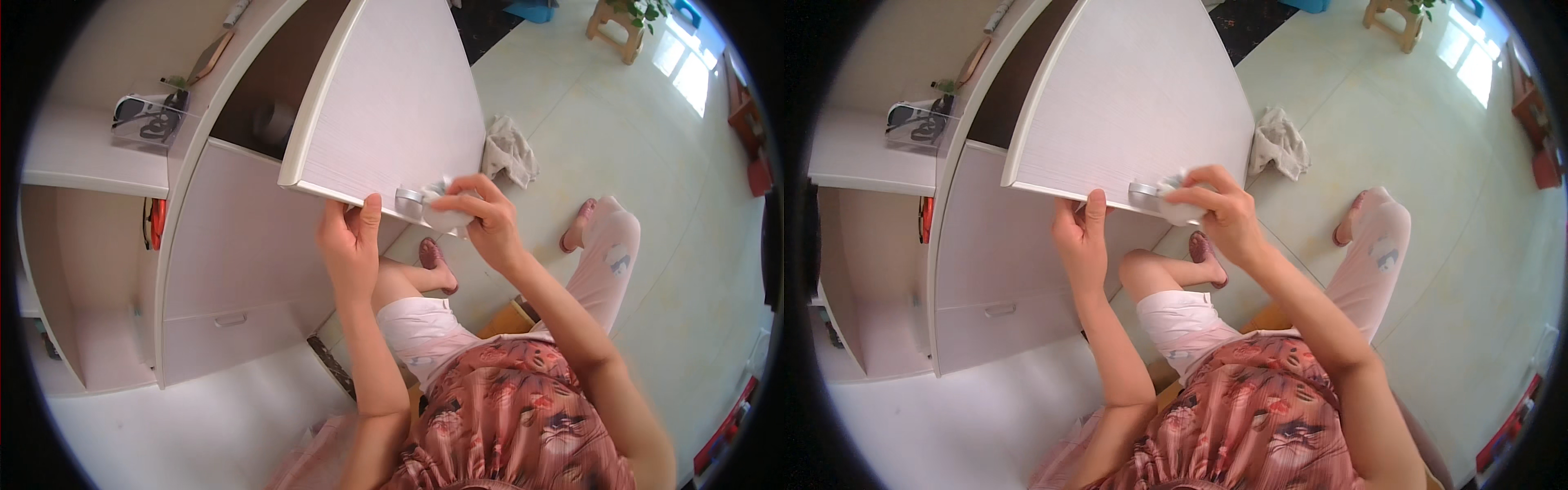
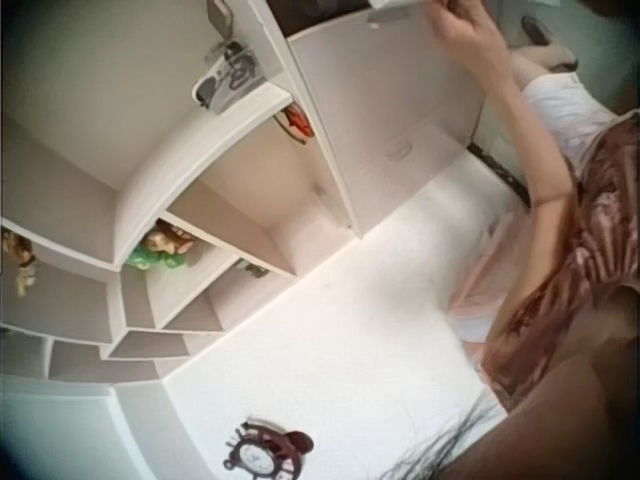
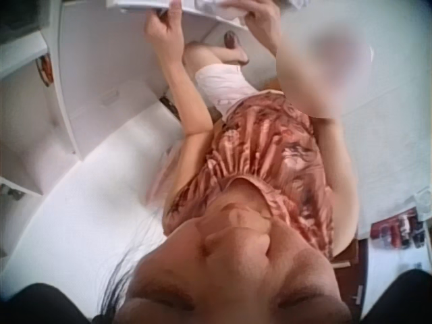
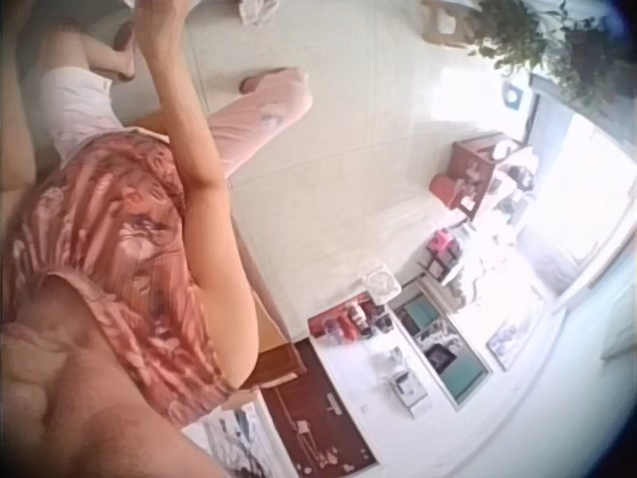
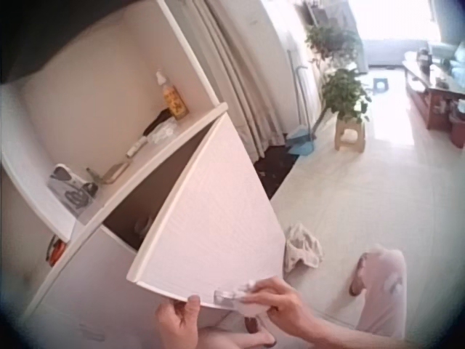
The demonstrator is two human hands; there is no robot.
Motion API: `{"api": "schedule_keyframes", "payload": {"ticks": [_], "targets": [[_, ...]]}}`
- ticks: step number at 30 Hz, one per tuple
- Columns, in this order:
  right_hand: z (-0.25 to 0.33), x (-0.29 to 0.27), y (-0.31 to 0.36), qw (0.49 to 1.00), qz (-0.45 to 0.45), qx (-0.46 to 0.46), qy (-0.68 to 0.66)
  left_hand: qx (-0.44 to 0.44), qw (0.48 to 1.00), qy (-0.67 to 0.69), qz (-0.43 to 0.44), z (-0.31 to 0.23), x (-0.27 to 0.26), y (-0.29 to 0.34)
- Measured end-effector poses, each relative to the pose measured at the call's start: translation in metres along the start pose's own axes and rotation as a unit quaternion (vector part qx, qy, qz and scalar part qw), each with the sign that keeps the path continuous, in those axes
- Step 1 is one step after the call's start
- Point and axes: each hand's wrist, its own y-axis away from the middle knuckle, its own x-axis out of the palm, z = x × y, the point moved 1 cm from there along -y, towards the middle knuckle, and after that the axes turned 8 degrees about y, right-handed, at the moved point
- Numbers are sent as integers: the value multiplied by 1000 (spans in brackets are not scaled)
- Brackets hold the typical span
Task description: The person wipes down the interior and exterior of a storage cabinet and then cleans a small portable fan with a cloth.
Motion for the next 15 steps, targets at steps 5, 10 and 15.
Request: {"api": "schedule_keyframes", "payload": {"ticks": [5, 10, 15], "targets": [[36, 9, -27, 993, -6, -115, 33, 8, 1000, 27, -11, -3, -8, 2], [17, 8, 17, 996, -71, 53, -13, -4, 1000, -11, -13, -7, 3, 5], [66, 5, -50, 999, -33, 14, -28, 3, 1000, 9, -12, -9, -2, 5]]}}
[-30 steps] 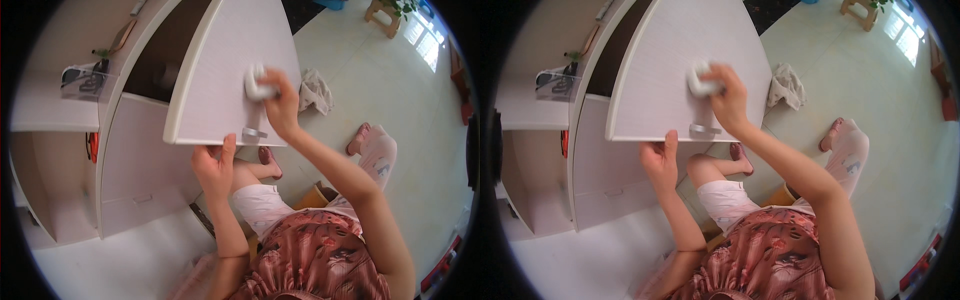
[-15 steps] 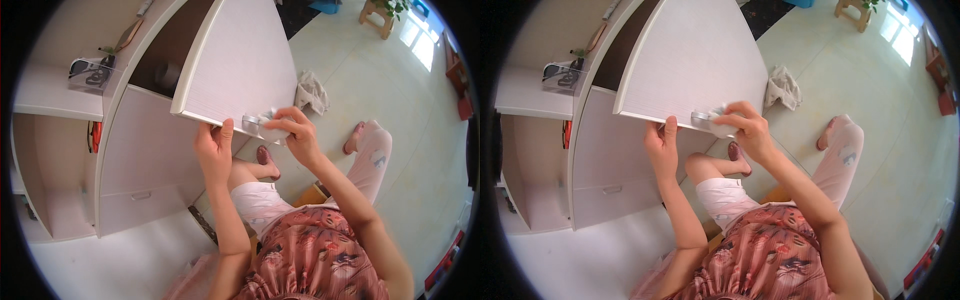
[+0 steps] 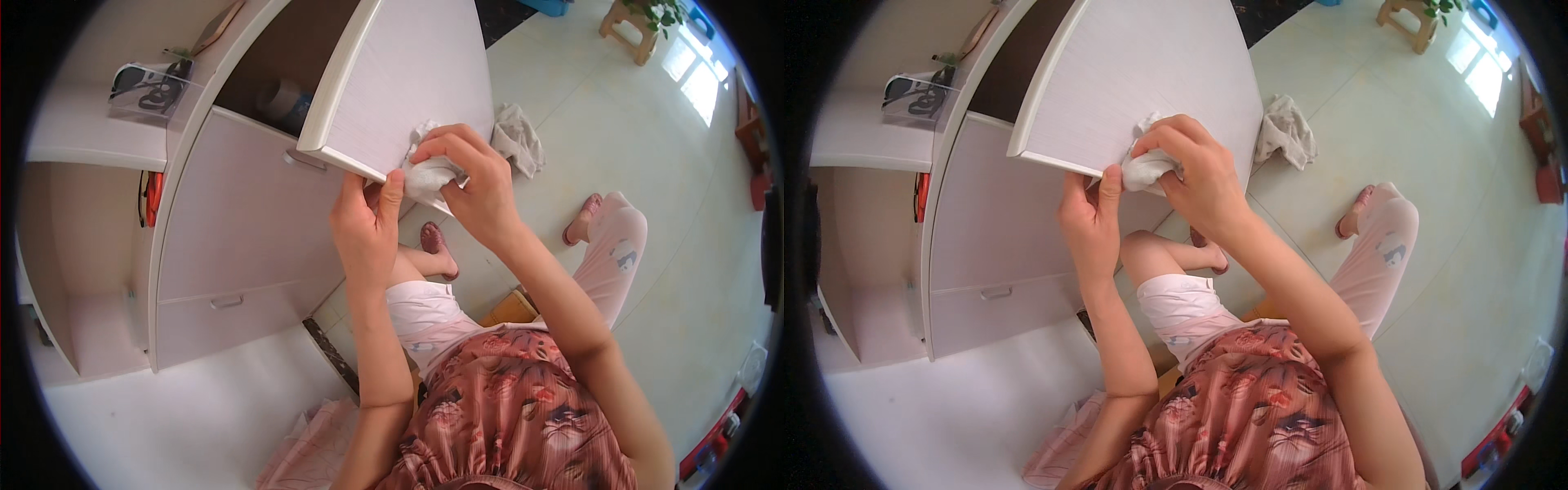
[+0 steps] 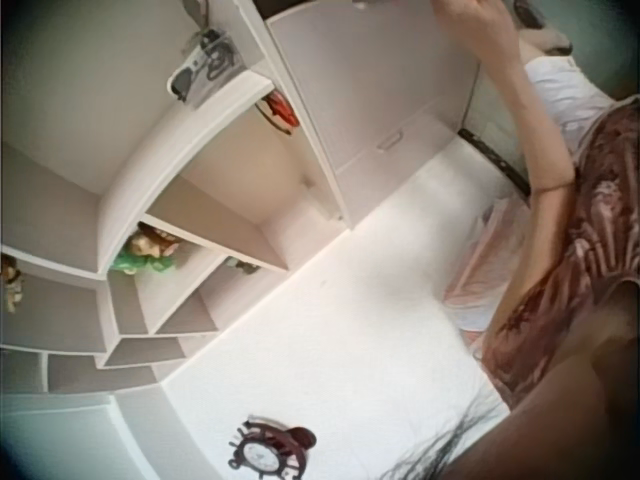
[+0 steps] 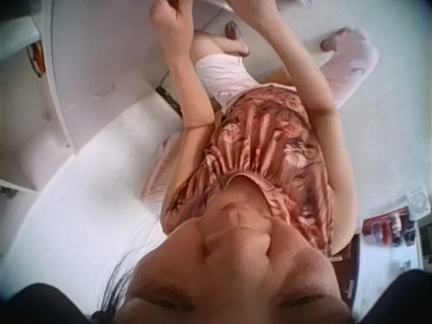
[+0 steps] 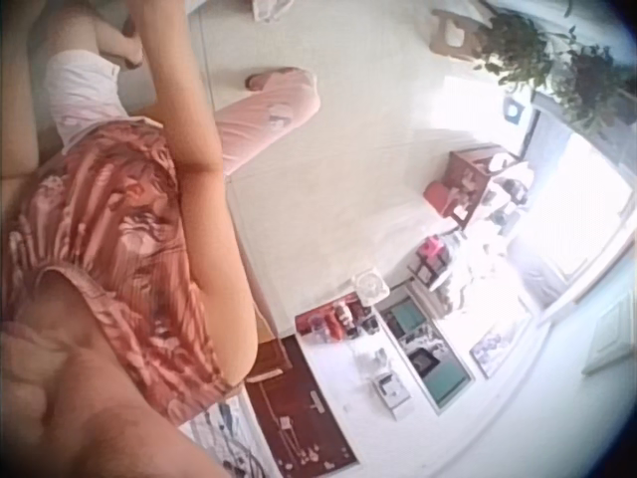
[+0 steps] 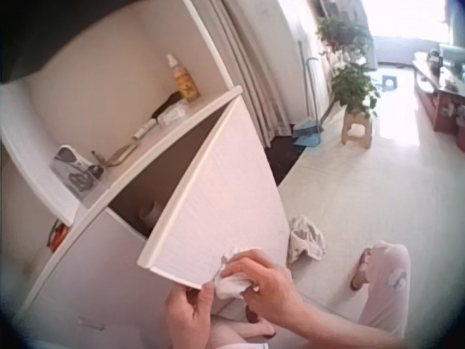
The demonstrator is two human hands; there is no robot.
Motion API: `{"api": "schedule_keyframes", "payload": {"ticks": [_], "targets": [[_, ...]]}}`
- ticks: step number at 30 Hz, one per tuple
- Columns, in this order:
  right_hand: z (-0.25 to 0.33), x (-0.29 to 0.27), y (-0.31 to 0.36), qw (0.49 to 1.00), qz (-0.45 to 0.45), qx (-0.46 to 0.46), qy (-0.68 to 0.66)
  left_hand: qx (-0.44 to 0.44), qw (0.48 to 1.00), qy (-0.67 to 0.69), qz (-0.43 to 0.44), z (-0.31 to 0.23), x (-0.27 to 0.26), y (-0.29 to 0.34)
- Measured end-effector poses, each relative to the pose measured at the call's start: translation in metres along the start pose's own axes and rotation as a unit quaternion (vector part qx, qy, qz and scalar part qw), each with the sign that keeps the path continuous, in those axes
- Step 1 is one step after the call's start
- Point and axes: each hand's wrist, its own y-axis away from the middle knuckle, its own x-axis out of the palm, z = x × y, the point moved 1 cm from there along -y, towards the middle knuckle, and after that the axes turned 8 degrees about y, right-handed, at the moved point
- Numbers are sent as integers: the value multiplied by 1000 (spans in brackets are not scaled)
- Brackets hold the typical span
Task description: The person wipes down the interior and exterior of a storage cabinet and then cleans a small portable fan with a cloth.
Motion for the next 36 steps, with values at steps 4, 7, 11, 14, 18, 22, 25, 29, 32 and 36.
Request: {"api": "schedule_keyframes", "payload": {"ticks": [4, 7, 11, 14, 18, 22, 25, 29, 32, 36], "targets": [[1, -3, 1, 998, 52, 22, 42, 8, 999, -38, -5, 1, 1, -3], [-3, -3, -1, 996, 21, -14, 83, 40, 999, -8, -12, -1, 5, -3], [-23, -12, -16, 958, 121, 244, 90, 39, 999, 1, 1, 3, 3, -5], [-53, -3, 5, 969, 62, 238, -4, 48, 999, -24, 8, 5, 2, -5], [-22, 21, 30, 987, -92, 98, -92, 28, 999, 10, 13, 0, -1, -3], [-82, 39, 85, 988, -121, 92, -2, -3, 1000, 22, 21, -1, 0, -6], [-97, 28, 99, 921, -126, 345, -133, -8, 999, 23, 28, 6, 6, -4], [-75, 55, 71, 926, -173, 282, -183, -5, 998, -60, 12, 17, -7, 0], [-73, 70, 76, 853, -122, 442, -250, 2, 1000, 0, -10, 23, -5, -3], [-75, 61, 81, 750, -78, 540, -374, -20, 999, -48, -12, 6, -2, -6]]}}
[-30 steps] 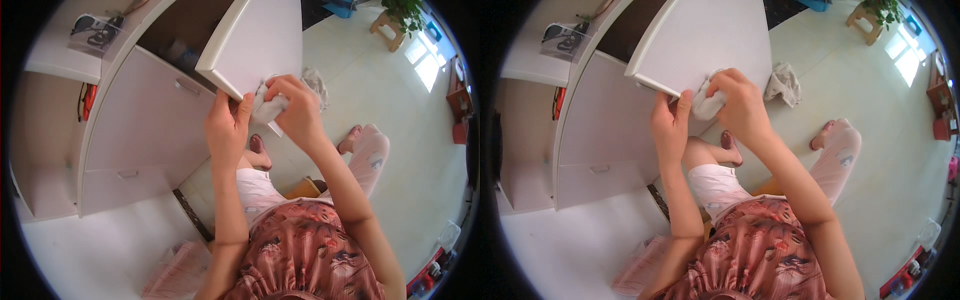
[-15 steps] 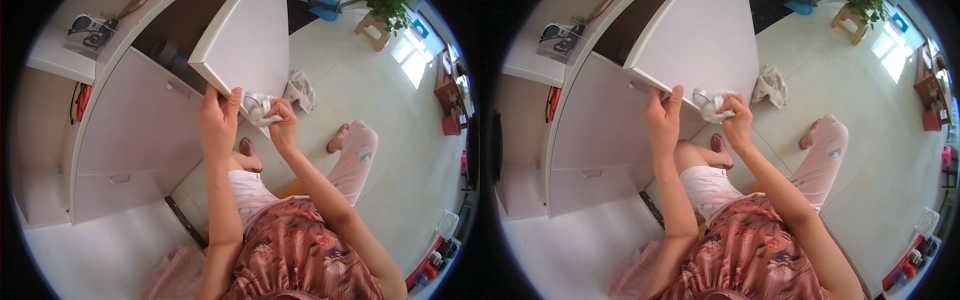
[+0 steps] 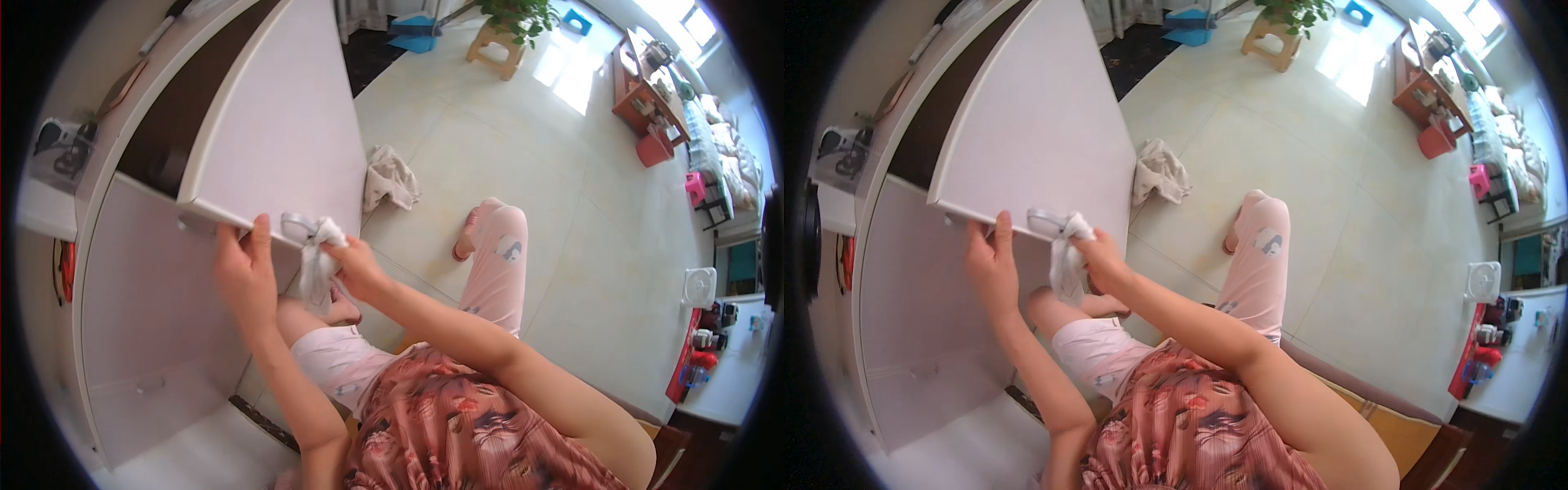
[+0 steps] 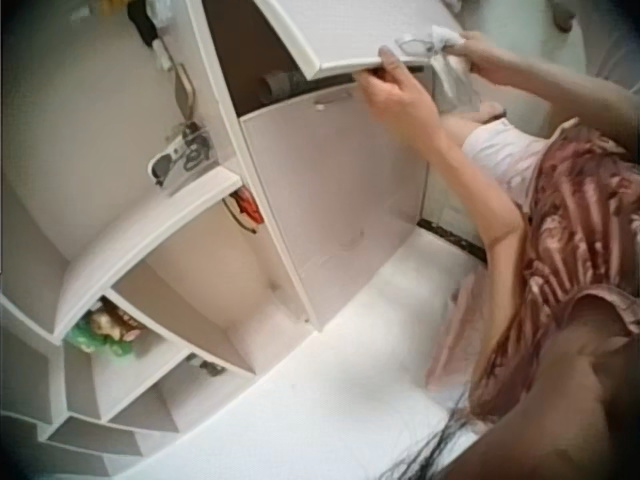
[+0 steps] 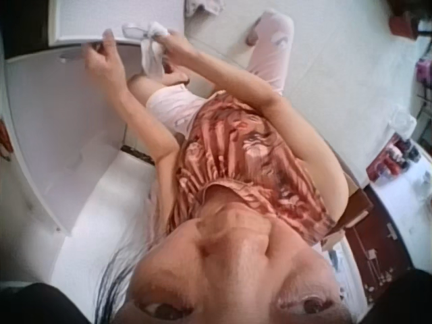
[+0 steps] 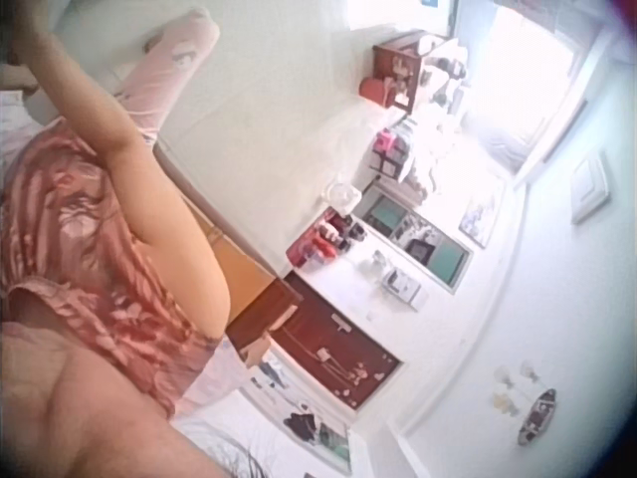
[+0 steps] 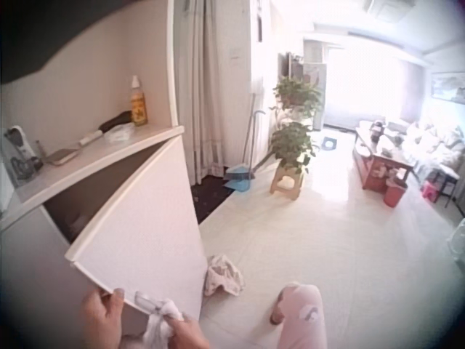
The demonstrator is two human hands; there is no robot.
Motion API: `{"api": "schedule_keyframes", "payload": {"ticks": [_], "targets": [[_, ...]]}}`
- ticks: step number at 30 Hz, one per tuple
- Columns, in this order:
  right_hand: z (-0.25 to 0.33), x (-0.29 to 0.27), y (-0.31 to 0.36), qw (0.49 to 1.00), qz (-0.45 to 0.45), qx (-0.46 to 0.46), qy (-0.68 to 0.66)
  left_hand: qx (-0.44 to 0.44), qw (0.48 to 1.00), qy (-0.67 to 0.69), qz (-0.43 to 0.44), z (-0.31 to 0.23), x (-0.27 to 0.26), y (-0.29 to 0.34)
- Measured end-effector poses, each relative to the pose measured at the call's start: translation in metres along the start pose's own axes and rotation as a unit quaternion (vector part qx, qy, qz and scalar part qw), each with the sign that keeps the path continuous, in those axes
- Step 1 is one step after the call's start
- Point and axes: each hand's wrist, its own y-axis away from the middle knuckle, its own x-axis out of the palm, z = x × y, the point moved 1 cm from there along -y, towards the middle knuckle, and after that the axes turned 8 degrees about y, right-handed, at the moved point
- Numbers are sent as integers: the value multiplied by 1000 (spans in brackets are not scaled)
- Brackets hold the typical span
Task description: The person wipes down the interior and exterior of a storage cabinet and then cleans a small portable fan with a cloth.
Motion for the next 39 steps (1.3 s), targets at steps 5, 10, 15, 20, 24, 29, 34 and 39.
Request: {"api": "schedule_keyframes", "payload": {"ticks": [5, 10, 15, 20, 24, 29, 34, 39], "targets": [[-14, 2, -13, 998, 26, -46, 19, 15, 1000, 20, -4, 1, -5, -5], [18, 19, 37, 972, 151, -133, 124, 19, 997, -39, -57, 10, -11, -17], [46, 47, 29, 955, 157, -163, 191, 49, 990, 94, -94, 32, -25, -10], [61, 57, 19, 913, 153, -246, 288, 43, 967, 63, -244, 90, -36, -1], [70, 85, 28, 854, 139, -325, 383, -71, 967, 86, -231, 132, -42, -26], [79, 114, 26, 770, 131, -433, 450, -116, 963, 154, -190, 136, -32, -26], [92, 175, 42, 621, 125, -665, 395, -57, 971, 103, -210, 135, -23, 18], [68, 169, 7, 411, 122, -790, 437, -57, 973, 80, -208, 114, -28, 23]]}}
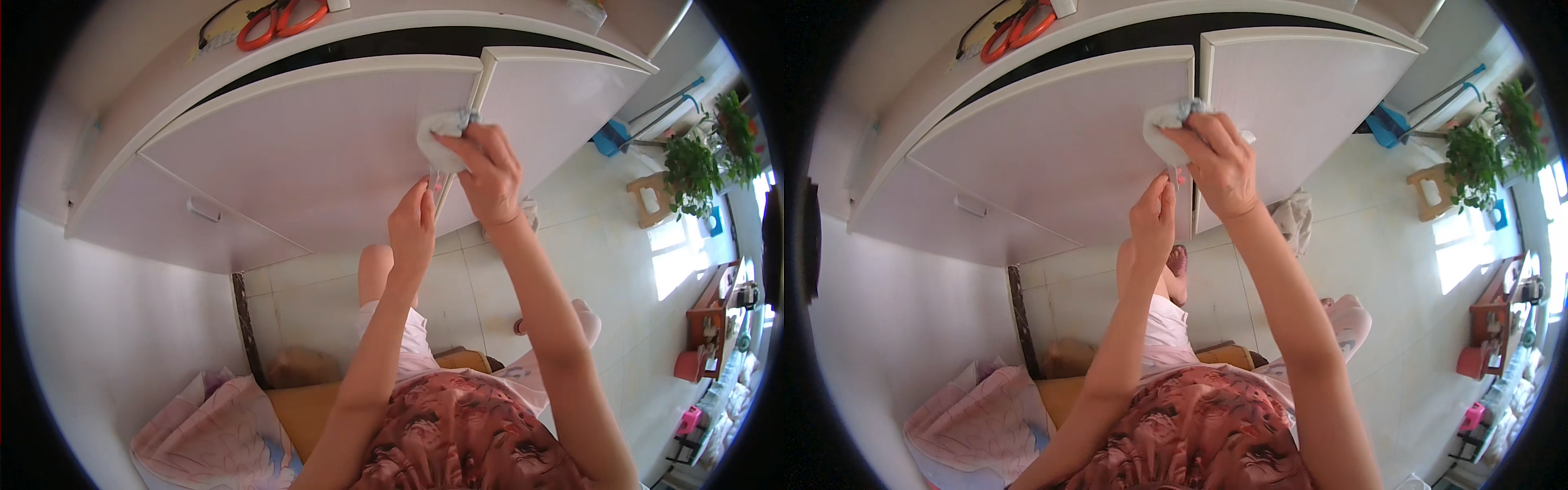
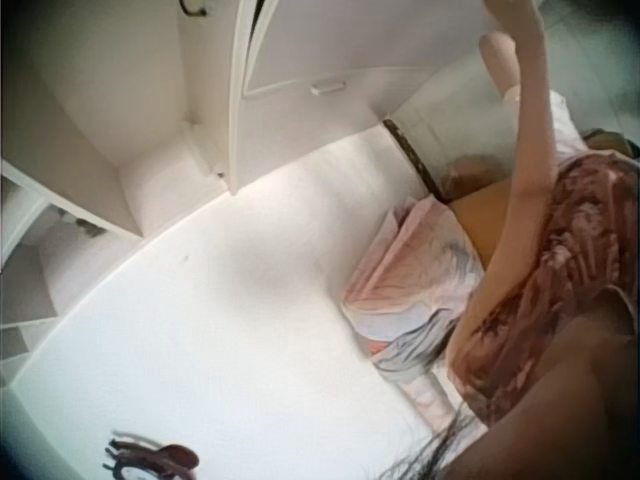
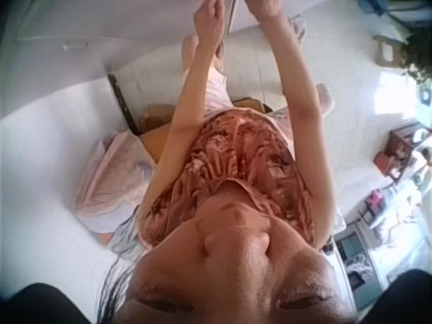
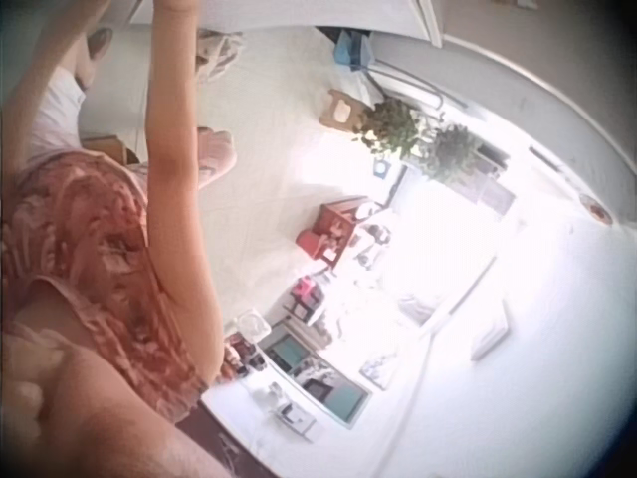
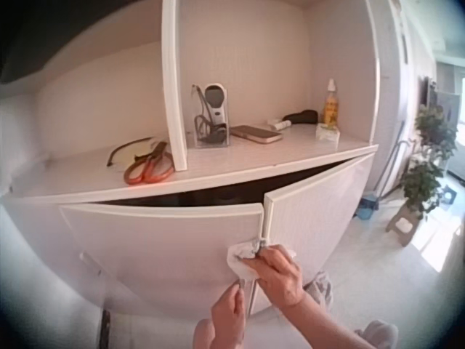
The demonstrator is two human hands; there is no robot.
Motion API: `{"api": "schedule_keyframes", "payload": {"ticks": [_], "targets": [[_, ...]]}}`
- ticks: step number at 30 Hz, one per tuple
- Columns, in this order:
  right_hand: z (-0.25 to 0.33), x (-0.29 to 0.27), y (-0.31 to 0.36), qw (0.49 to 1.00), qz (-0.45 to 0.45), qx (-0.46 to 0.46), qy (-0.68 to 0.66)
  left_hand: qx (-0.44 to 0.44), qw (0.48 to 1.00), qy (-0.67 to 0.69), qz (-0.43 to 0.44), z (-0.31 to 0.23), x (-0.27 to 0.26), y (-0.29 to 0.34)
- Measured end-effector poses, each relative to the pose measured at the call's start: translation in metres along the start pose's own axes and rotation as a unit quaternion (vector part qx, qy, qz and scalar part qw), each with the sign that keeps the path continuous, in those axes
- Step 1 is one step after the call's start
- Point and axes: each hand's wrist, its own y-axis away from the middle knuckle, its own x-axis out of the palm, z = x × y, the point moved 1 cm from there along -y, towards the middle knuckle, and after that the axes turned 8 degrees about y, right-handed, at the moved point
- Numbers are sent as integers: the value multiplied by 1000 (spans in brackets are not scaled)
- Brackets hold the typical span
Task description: The person wipes down the interior and exterior of a storage cabinet and then cleans a small portable fan with a cloth.
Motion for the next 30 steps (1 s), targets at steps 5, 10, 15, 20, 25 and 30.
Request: {"api": "schedule_keyframes", "payload": {"ticks": [5, 10, 15, 20, 25, 30], "targets": [[8, 3, 39, 988, 111, 106, -28, 57, 997, -33, -42, 16, -1, 0], [30, -7, 14, 980, 105, 153, -72, 59, 998, -21, -9, 12, -7, -2], [27, 9, 84, 963, 148, 203, -101, -89, 985, 138, 47, 13, -14, -5], [47, 0, 70, 964, 100, 225, -100, -123, 964, 222, 77, 31, -31, -2], [23, 31, 93, 949, 55, 271, -151, -121, 952, 230, 164, 17, -33, -13], [11, 38, 107, 919, 66, 340, -189, -136, 941, 252, 181, 9, -33, -18]]}}
